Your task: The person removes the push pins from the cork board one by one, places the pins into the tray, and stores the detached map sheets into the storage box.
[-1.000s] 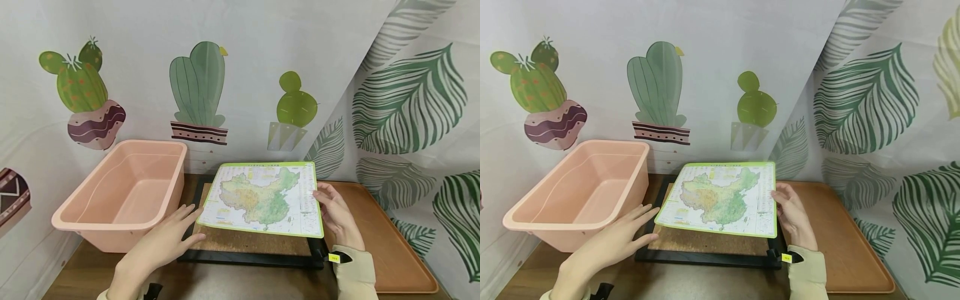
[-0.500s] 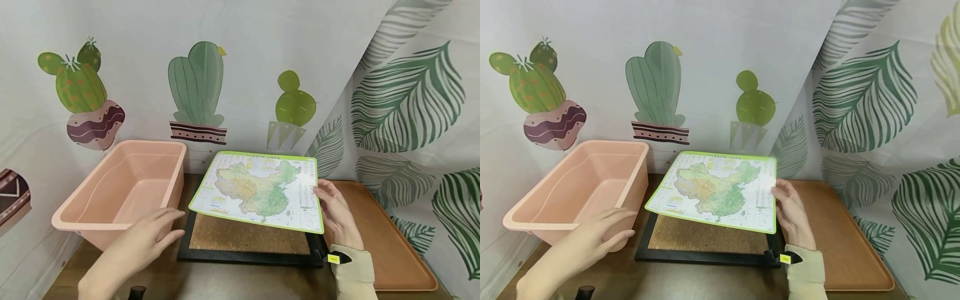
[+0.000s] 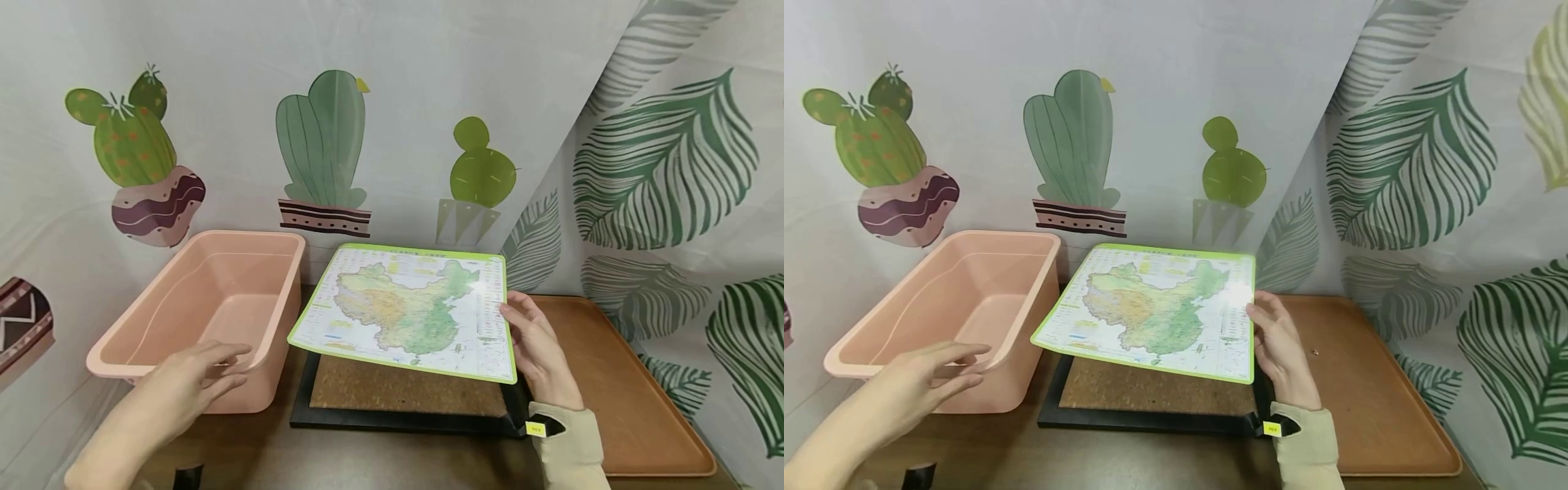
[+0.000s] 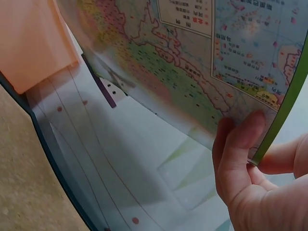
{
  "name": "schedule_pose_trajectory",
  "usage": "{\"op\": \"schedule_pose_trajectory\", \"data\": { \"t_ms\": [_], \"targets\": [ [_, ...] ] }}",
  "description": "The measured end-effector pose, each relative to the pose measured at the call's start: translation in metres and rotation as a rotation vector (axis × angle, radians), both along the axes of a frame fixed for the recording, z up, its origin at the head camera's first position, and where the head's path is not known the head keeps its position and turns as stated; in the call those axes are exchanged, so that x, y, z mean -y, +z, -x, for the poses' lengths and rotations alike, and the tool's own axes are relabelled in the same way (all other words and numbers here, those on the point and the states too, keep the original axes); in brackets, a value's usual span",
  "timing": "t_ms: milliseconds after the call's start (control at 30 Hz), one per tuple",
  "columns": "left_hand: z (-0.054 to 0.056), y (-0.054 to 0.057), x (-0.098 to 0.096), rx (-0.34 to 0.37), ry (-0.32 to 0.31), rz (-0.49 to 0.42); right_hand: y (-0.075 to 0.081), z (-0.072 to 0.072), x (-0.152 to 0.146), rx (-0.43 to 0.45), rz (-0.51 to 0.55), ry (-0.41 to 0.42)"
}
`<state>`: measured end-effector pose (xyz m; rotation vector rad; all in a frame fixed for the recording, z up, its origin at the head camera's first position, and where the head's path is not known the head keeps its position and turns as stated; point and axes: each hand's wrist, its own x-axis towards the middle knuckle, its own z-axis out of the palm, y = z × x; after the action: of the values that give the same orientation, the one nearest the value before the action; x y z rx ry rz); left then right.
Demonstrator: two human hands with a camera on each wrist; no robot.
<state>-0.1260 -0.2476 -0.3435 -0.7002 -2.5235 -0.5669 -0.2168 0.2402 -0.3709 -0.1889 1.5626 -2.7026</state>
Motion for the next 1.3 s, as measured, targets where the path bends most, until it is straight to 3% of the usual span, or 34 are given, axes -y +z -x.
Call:
{"op": "schedule_pose_trajectory", "data": {
  "t_ms": [333, 600, 967, 1300],
  "targets": [
    [0.003, -0.002, 0.029, -0.009, 0.061, 0.003, 0.000, -0.001, 0.025, 0.005, 0.036, 0.003],
    [0.003, -0.003, 0.039, 0.055, 0.108, -0.002, 0.005, 0.001, 0.050, 0.010, 0.052, 0.034],
    [0.004, -0.005, 0.031, 0.124, 0.110, -0.034, 0.034, 0.004, 0.084, 0.011, 0.041, 0.028],
    [0.000, 0.003, 0.034, 0.126, 0.133, -0.013, 0.058, 0.027, 0.140, -0.017, -0.008, 0.032]
  ]
}}
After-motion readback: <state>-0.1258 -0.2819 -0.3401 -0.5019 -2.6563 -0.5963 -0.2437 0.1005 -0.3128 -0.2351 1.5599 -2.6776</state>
